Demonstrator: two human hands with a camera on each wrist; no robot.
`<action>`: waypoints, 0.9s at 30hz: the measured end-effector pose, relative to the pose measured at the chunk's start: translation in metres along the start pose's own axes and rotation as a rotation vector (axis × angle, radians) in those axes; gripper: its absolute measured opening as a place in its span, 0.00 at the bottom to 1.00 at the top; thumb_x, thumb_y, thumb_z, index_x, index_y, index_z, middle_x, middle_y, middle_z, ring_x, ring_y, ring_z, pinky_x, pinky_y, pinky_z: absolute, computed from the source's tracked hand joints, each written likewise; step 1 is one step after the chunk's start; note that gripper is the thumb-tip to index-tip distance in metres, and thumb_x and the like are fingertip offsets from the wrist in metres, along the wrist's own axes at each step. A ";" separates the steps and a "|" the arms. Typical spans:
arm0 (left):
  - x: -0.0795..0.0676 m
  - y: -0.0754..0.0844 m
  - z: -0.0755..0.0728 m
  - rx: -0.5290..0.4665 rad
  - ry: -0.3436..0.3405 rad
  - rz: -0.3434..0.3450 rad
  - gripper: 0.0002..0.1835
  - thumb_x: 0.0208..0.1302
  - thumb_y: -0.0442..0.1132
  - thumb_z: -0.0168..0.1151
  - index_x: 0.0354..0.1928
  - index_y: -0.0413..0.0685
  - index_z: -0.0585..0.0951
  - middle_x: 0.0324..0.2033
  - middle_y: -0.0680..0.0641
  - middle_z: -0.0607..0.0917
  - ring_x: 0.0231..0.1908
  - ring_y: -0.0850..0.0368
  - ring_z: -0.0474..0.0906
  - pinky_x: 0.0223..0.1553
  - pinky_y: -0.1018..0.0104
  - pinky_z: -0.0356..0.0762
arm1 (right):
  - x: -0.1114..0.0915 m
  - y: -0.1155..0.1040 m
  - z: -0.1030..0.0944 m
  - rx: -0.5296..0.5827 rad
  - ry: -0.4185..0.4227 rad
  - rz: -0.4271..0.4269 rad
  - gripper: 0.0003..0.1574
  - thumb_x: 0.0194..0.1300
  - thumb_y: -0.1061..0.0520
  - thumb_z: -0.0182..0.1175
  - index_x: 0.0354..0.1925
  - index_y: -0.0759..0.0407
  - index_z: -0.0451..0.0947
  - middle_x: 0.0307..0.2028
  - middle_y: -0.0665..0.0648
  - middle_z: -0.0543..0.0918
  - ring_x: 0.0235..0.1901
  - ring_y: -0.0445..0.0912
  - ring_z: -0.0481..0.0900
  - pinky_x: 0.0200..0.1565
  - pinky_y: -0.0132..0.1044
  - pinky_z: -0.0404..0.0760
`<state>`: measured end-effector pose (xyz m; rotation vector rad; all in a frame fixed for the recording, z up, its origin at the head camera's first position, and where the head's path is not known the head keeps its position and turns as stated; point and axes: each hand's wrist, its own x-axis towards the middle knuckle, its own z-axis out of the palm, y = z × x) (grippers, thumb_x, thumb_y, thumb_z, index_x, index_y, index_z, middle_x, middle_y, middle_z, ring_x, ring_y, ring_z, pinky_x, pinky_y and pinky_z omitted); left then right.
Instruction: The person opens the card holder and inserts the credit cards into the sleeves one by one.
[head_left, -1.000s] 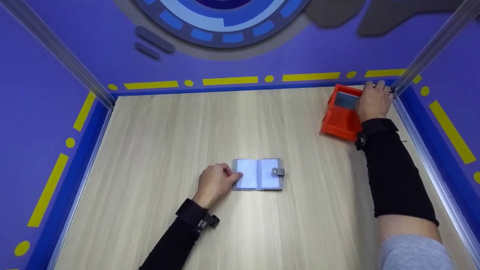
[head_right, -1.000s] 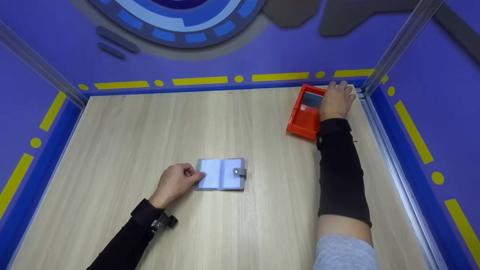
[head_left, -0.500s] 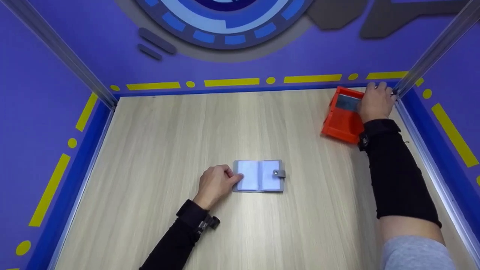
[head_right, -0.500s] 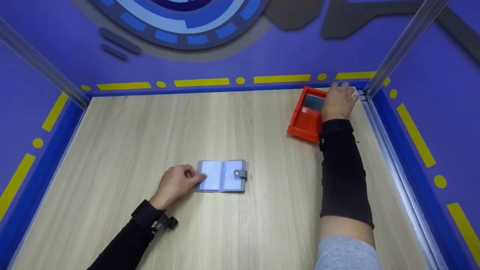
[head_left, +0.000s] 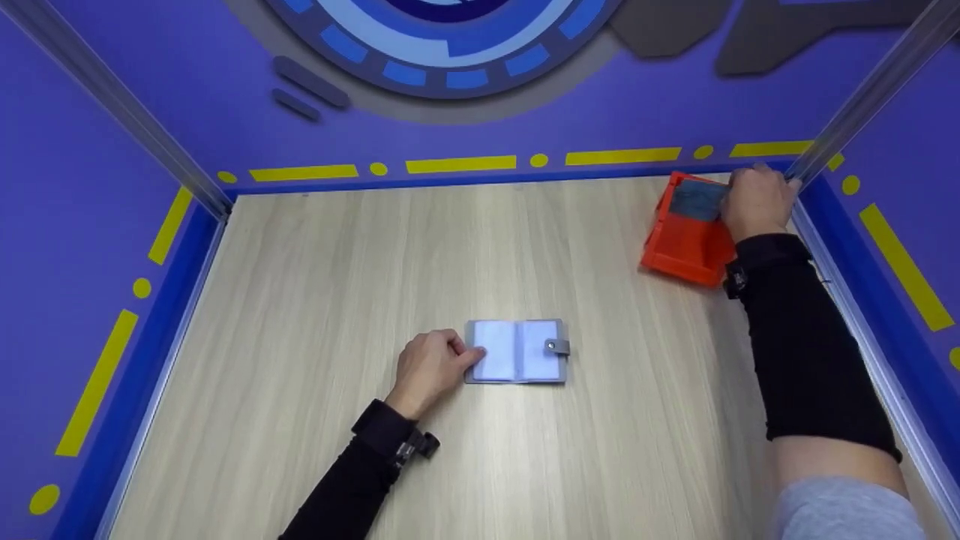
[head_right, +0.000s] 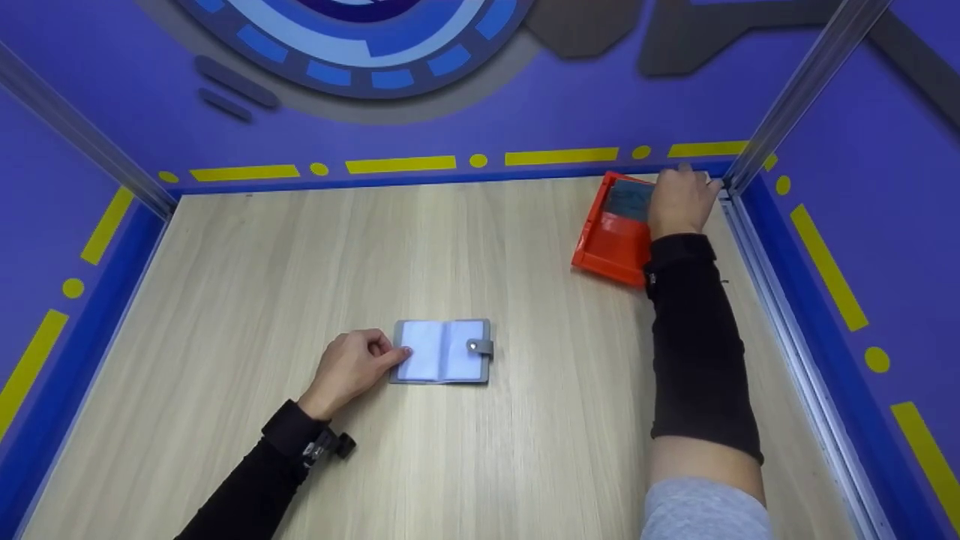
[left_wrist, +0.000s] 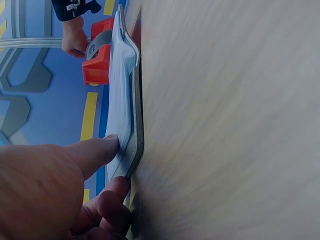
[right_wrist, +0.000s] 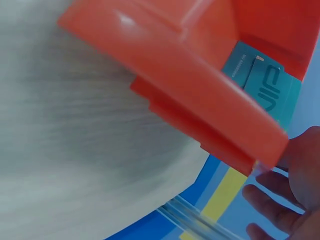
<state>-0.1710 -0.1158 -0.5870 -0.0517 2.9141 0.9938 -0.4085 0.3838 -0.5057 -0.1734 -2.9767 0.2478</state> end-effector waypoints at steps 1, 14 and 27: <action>0.000 0.000 0.000 -0.001 0.001 0.001 0.19 0.65 0.59 0.78 0.24 0.57 0.86 0.21 0.58 0.83 0.23 0.61 0.75 0.29 0.63 0.69 | -0.001 0.001 -0.001 -0.005 -0.011 -0.004 0.17 0.80 0.63 0.54 0.54 0.73 0.84 0.57 0.81 0.80 0.60 0.80 0.75 0.73 0.80 0.61; 0.000 0.001 0.000 0.003 0.006 0.002 0.19 0.65 0.59 0.78 0.25 0.56 0.86 0.21 0.57 0.84 0.23 0.61 0.75 0.29 0.63 0.69 | -0.001 0.003 -0.041 0.017 -0.175 -0.091 0.16 0.76 0.61 0.61 0.54 0.72 0.83 0.53 0.80 0.85 0.55 0.77 0.76 0.65 0.76 0.63; 0.000 0.000 0.000 0.002 -0.006 -0.006 0.19 0.66 0.59 0.78 0.25 0.57 0.85 0.21 0.57 0.83 0.23 0.60 0.75 0.29 0.63 0.68 | -0.025 -0.010 -0.080 0.305 -0.062 -0.093 0.24 0.79 0.59 0.54 0.62 0.71 0.85 0.58 0.77 0.87 0.58 0.71 0.81 0.54 0.52 0.81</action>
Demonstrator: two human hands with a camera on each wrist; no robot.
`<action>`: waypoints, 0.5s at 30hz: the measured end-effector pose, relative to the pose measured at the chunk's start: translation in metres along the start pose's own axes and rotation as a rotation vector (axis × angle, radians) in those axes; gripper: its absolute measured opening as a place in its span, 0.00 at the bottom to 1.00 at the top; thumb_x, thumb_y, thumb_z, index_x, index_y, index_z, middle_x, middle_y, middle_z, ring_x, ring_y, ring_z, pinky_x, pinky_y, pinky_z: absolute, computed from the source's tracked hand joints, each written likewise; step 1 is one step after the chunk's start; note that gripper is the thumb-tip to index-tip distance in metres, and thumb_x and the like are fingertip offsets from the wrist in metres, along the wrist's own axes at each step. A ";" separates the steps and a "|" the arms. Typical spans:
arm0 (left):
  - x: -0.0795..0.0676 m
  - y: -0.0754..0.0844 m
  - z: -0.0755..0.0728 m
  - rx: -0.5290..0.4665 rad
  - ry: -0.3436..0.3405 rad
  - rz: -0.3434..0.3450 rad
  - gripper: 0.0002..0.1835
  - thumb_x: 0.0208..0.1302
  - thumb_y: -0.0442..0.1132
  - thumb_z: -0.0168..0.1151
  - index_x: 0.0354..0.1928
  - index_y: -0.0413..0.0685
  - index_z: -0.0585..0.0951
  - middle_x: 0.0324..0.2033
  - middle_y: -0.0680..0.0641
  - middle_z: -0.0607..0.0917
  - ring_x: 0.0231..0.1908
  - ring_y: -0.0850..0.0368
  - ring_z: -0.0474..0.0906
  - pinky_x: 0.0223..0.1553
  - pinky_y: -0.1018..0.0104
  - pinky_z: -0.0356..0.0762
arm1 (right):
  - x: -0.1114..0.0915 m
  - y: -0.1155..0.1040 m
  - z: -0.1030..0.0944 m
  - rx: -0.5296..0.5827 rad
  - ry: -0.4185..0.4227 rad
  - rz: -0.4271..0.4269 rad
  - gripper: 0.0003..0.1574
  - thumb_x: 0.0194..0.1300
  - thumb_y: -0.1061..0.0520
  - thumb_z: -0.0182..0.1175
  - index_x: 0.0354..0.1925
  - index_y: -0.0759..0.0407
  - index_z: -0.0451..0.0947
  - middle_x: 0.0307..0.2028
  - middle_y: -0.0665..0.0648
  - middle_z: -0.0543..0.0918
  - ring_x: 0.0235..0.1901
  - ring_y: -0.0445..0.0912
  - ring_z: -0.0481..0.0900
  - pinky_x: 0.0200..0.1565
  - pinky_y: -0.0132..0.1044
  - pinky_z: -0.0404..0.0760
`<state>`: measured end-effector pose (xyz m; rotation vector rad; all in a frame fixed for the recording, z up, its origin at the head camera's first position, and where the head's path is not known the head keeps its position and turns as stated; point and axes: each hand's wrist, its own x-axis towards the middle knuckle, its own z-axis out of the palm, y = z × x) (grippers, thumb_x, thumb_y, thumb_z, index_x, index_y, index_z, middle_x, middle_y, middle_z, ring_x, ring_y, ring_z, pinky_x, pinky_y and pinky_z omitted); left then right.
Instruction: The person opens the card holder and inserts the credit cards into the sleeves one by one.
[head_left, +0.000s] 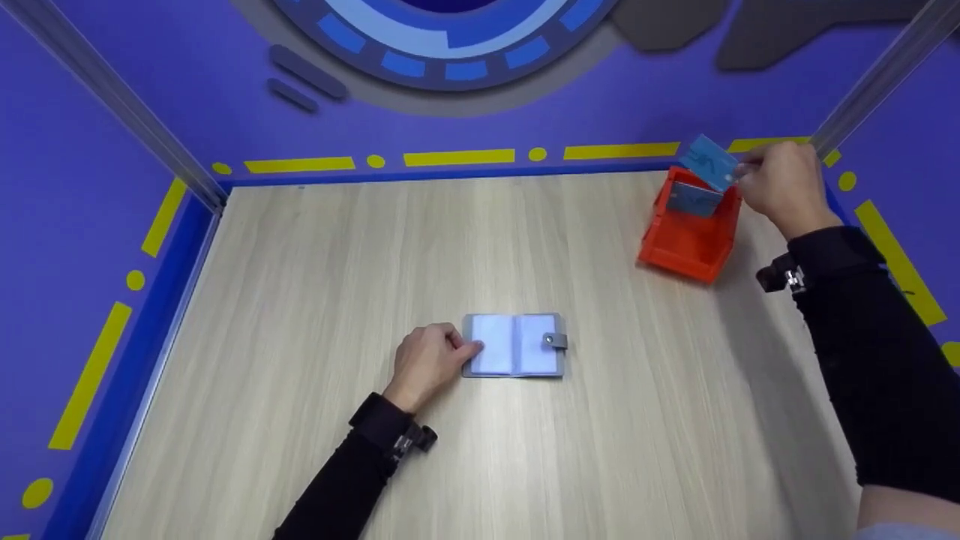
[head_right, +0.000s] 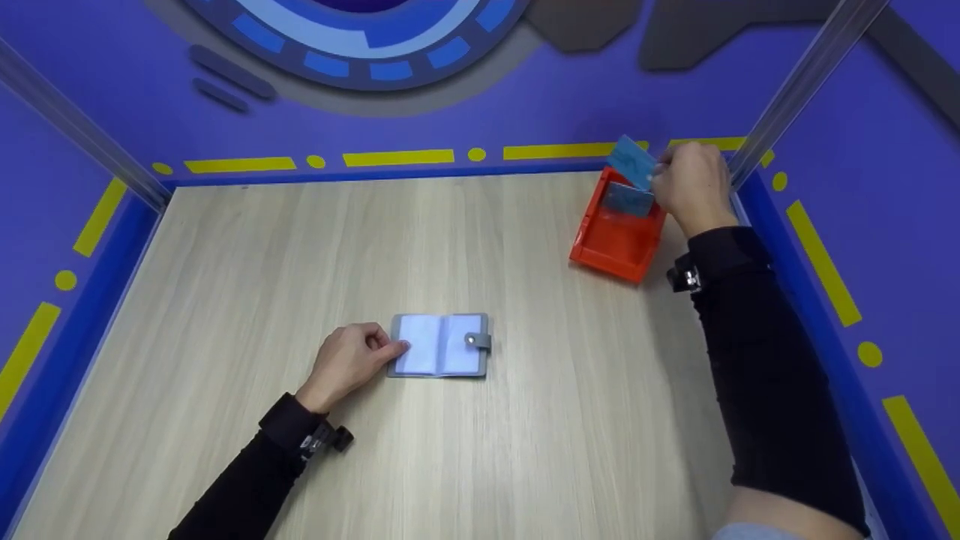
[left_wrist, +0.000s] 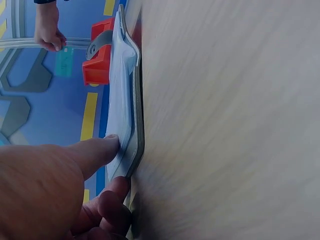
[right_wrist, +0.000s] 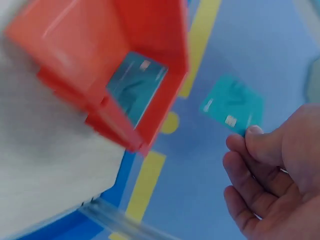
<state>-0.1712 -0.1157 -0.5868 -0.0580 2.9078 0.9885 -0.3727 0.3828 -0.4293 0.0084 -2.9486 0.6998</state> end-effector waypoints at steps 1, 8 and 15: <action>0.000 0.000 0.000 0.000 -0.001 0.000 0.19 0.66 0.59 0.78 0.25 0.57 0.86 0.21 0.57 0.83 0.23 0.60 0.75 0.29 0.63 0.68 | -0.003 -0.004 -0.001 0.017 -0.011 0.011 0.24 0.80 0.58 0.54 0.63 0.70 0.85 0.59 0.76 0.87 0.56 0.69 0.82 0.49 0.45 0.82; -0.002 0.001 -0.002 -0.011 0.003 0.023 0.19 0.65 0.58 0.79 0.25 0.55 0.86 0.21 0.57 0.84 0.23 0.60 0.76 0.29 0.63 0.69 | -0.022 -0.042 0.001 0.173 -0.148 0.131 0.29 0.81 0.43 0.62 0.66 0.61 0.85 0.53 0.63 0.90 0.40 0.47 0.85 0.33 0.28 0.81; -0.002 0.001 -0.005 -0.010 0.011 0.009 0.19 0.66 0.58 0.78 0.25 0.56 0.86 0.21 0.57 0.84 0.22 0.60 0.76 0.29 0.63 0.69 | -0.055 -0.085 0.019 0.326 -0.190 0.026 0.20 0.80 0.43 0.66 0.55 0.56 0.88 0.38 0.46 0.93 0.30 0.43 0.86 0.31 0.35 0.82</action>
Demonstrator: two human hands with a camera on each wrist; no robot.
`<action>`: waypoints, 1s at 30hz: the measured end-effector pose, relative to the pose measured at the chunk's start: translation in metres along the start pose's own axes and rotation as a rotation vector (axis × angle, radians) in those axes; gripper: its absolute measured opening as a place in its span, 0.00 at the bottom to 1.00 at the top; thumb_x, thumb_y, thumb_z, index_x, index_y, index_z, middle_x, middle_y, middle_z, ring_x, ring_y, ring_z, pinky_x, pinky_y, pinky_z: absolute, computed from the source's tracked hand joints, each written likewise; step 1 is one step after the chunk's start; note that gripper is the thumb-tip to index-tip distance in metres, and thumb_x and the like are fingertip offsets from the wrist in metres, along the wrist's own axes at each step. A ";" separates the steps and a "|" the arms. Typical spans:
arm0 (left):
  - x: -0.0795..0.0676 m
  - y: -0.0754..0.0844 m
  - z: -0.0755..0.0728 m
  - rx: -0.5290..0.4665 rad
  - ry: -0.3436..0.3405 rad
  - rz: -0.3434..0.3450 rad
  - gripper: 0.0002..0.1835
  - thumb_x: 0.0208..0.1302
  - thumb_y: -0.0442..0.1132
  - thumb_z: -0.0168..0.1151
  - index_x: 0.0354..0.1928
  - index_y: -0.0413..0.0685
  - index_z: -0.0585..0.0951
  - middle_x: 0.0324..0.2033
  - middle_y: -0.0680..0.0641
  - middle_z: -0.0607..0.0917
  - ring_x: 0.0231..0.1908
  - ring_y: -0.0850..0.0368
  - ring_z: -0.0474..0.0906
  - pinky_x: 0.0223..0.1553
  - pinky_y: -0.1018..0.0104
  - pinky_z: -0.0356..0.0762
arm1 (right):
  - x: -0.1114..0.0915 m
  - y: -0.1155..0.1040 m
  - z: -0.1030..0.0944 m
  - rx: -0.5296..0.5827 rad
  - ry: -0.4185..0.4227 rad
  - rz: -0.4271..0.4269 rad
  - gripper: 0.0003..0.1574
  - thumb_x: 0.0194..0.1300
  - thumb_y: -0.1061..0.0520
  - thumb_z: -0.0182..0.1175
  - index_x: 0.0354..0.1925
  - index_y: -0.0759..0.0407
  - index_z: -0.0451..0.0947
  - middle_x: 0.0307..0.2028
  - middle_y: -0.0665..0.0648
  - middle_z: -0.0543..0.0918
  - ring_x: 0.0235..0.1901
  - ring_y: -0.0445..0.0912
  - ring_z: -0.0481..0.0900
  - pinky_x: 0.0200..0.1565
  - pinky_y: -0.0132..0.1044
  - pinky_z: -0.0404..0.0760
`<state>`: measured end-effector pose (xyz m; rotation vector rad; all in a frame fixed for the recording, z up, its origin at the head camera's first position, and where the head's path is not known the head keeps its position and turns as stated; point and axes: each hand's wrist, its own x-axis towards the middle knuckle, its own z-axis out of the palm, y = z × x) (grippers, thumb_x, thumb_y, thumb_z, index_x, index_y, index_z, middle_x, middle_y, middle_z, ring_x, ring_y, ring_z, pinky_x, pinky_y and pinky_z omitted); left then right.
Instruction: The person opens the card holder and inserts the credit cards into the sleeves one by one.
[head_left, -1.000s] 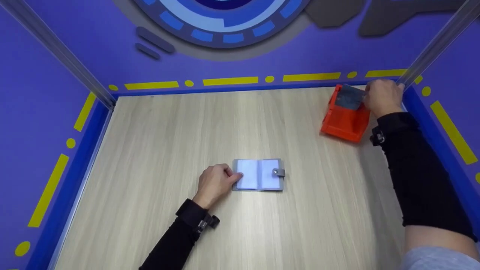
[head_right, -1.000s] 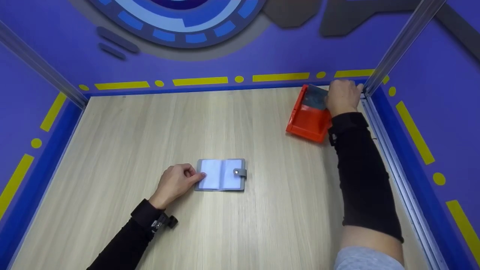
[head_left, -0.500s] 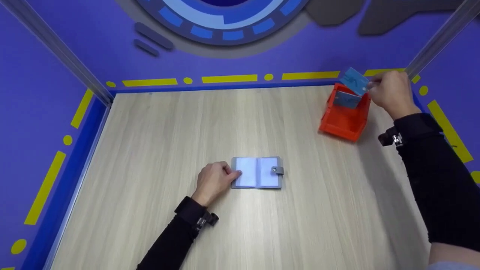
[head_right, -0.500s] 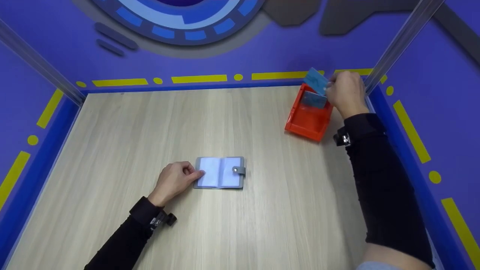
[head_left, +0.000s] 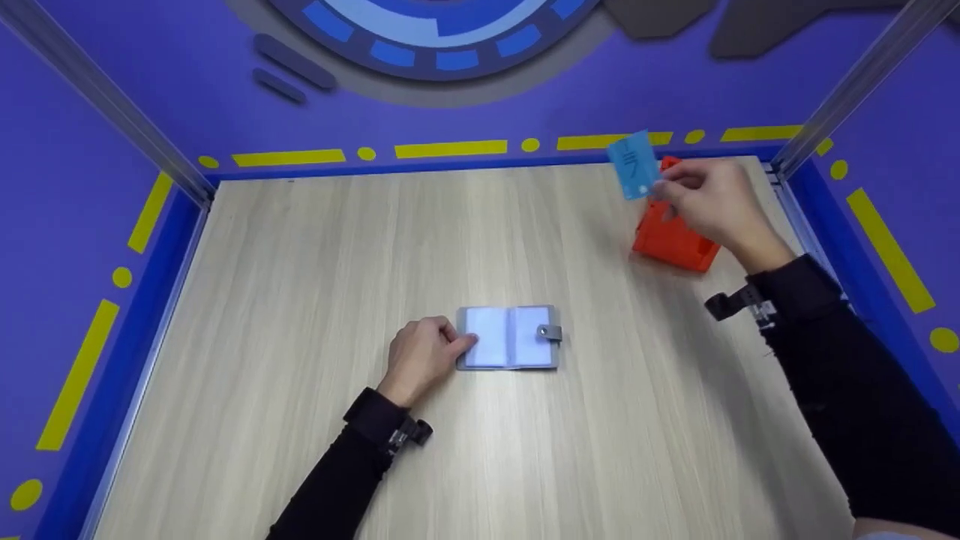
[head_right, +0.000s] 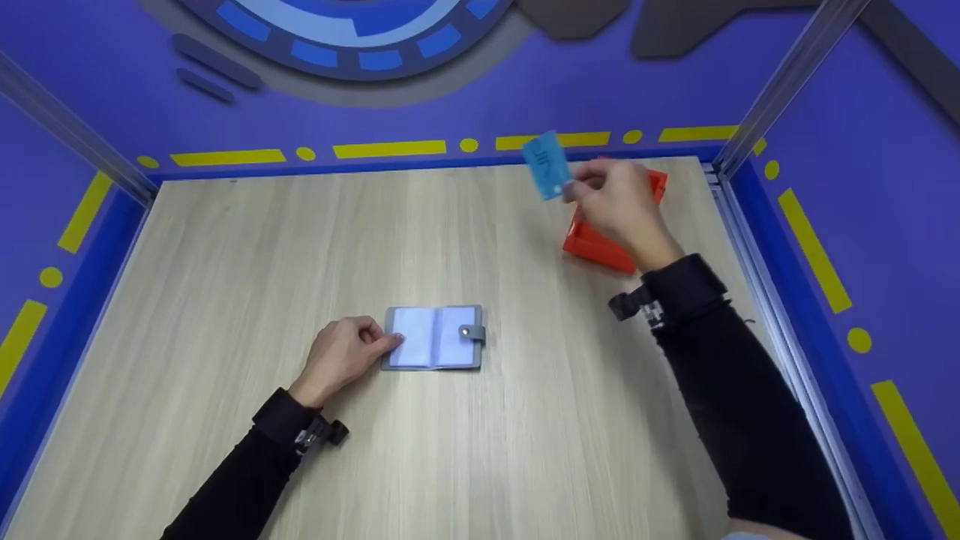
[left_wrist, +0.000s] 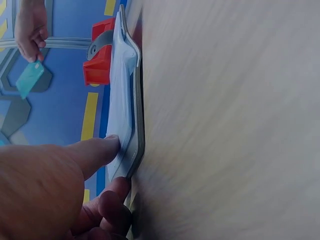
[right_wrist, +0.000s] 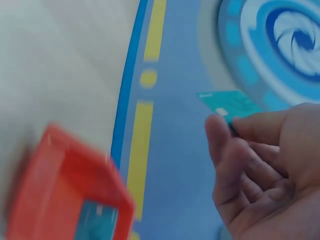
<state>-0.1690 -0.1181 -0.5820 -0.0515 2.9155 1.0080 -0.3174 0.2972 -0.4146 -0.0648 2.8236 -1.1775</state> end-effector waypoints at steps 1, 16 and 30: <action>0.000 0.000 0.000 0.000 -0.001 -0.002 0.19 0.66 0.58 0.78 0.25 0.56 0.86 0.21 0.57 0.84 0.22 0.60 0.76 0.29 0.63 0.69 | -0.005 -0.005 0.007 0.010 -0.009 -0.025 0.19 0.81 0.44 0.66 0.54 0.56 0.88 0.39 0.49 0.94 0.32 0.44 0.86 0.32 0.34 0.82; 0.000 0.002 0.000 0.010 -0.005 -0.017 0.19 0.66 0.58 0.78 0.25 0.56 0.85 0.21 0.56 0.84 0.23 0.59 0.76 0.29 0.63 0.69 | -0.054 -0.024 0.087 0.102 -0.245 -0.117 0.11 0.82 0.52 0.64 0.51 0.56 0.90 0.41 0.61 0.90 0.35 0.54 0.84 0.38 0.35 0.85; 0.000 0.002 0.002 0.039 0.002 -0.027 0.19 0.66 0.59 0.78 0.26 0.55 0.86 0.23 0.55 0.85 0.25 0.58 0.77 0.30 0.63 0.68 | -0.078 -0.025 0.146 0.071 -0.422 -0.036 0.11 0.79 0.57 0.62 0.44 0.59 0.91 0.37 0.65 0.93 0.24 0.44 0.77 0.28 0.34 0.75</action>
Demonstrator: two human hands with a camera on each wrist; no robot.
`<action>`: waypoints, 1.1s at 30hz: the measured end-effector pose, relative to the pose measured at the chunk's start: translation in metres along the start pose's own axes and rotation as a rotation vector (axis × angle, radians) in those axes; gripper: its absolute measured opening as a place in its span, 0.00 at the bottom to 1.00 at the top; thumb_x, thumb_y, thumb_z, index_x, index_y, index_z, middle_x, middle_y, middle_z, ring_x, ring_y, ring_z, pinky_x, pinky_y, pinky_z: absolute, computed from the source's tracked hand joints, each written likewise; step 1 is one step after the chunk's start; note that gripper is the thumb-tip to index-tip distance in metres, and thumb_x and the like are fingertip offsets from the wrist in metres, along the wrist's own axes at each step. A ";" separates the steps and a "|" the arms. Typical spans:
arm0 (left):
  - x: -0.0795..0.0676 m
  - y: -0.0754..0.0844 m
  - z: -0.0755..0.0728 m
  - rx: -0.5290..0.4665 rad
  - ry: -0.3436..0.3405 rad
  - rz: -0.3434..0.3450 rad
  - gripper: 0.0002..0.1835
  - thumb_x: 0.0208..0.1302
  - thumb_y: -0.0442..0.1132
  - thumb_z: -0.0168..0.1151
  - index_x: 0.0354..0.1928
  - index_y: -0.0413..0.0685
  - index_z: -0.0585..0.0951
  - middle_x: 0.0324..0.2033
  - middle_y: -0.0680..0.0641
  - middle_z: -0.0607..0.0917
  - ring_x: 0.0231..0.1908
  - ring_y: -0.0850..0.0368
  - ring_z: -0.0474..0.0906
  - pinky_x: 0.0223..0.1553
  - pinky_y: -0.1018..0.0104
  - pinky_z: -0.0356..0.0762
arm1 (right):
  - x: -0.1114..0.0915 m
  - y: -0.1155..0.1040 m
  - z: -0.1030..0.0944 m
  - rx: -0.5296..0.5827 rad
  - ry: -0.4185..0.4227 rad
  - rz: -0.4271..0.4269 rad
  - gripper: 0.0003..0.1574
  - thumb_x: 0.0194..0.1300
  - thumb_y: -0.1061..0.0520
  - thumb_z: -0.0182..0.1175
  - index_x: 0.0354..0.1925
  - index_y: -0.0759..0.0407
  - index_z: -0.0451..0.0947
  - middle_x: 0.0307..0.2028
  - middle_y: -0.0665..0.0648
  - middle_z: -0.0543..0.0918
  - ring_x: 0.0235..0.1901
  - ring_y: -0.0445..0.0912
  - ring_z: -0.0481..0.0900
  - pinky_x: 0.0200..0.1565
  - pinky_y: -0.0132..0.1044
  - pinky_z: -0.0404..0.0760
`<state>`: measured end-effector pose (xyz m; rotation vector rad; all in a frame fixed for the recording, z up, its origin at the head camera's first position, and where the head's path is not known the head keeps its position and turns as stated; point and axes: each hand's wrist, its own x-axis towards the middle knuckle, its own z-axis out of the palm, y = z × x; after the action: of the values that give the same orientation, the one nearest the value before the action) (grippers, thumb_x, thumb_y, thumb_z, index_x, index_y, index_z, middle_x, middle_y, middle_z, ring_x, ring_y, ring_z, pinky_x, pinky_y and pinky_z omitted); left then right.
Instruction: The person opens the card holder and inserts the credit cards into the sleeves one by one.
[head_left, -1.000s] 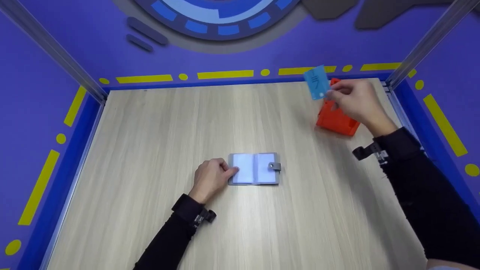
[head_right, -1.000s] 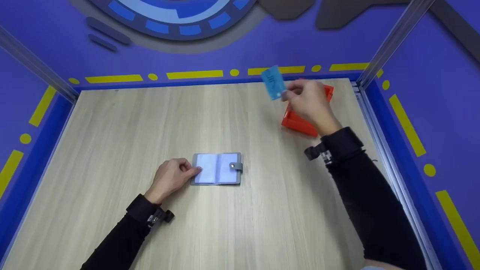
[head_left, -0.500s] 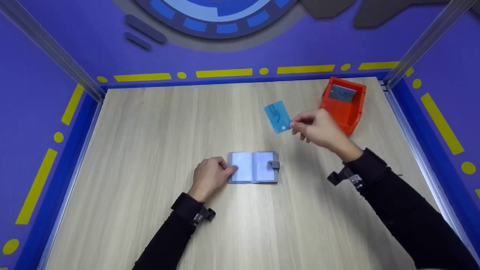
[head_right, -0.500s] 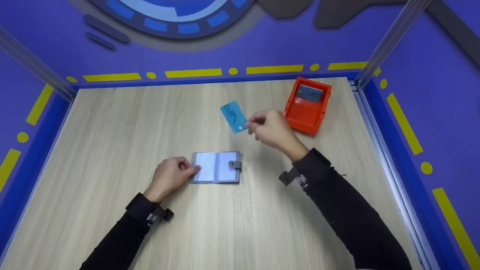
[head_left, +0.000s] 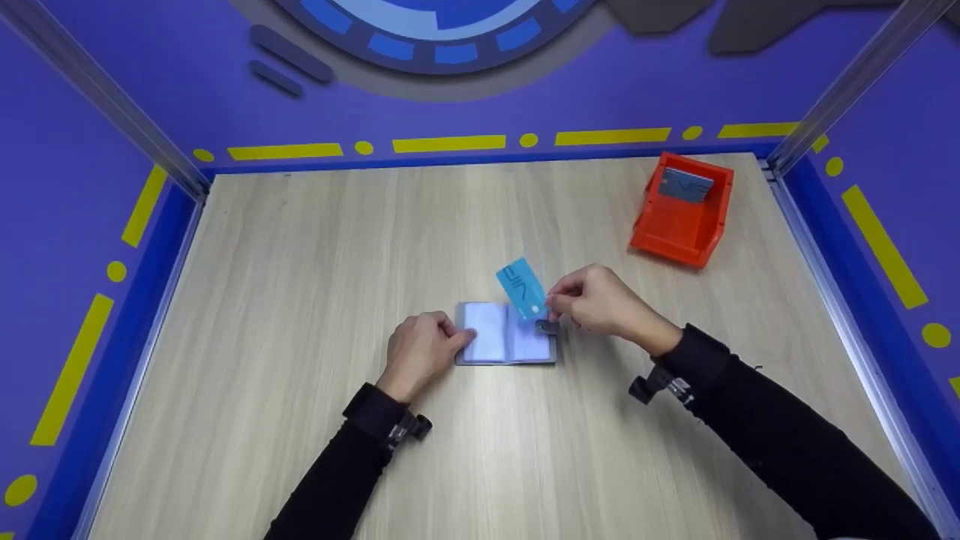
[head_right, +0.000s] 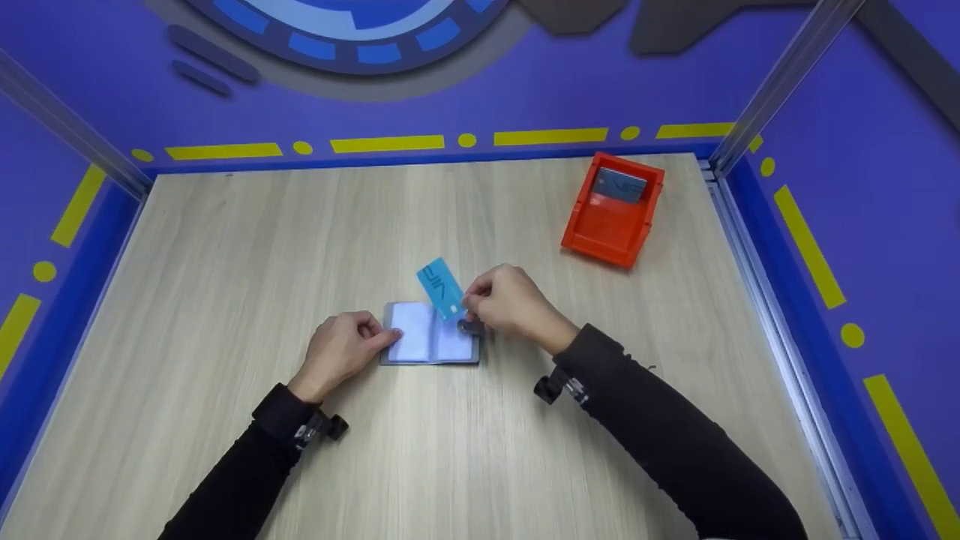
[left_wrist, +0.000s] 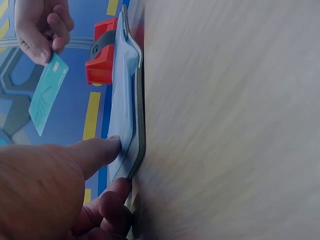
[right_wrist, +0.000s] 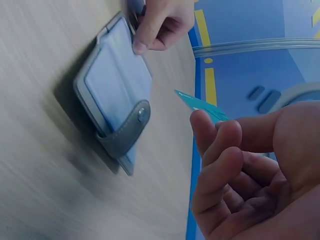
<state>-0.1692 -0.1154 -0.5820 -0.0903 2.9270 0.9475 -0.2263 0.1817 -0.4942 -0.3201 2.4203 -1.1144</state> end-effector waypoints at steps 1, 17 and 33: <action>0.000 0.000 0.000 0.000 0.001 0.000 0.19 0.66 0.59 0.78 0.26 0.55 0.86 0.23 0.55 0.85 0.25 0.58 0.77 0.30 0.63 0.68 | 0.000 0.001 0.003 -0.001 -0.006 0.010 0.11 0.79 0.58 0.61 0.44 0.59 0.91 0.37 0.65 0.93 0.24 0.44 0.77 0.29 0.35 0.76; -0.001 0.001 0.000 -0.015 -0.004 -0.009 0.19 0.66 0.59 0.78 0.27 0.56 0.86 0.22 0.56 0.84 0.25 0.59 0.77 0.30 0.63 0.68 | 0.001 0.008 0.032 -0.107 -0.007 0.108 0.13 0.72 0.58 0.63 0.30 0.57 0.89 0.27 0.56 0.91 0.24 0.42 0.77 0.27 0.34 0.69; -0.001 0.001 0.000 -0.020 0.002 -0.001 0.19 0.65 0.59 0.78 0.26 0.56 0.86 0.22 0.56 0.84 0.25 0.58 0.77 0.30 0.63 0.68 | 0.002 0.010 0.044 -0.129 -0.018 0.141 0.15 0.70 0.55 0.64 0.24 0.52 0.82 0.27 0.48 0.80 0.25 0.43 0.76 0.29 0.35 0.70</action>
<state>-0.1680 -0.1146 -0.5810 -0.0939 2.9194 0.9780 -0.2069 0.1586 -0.5276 -0.1954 2.4613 -0.8934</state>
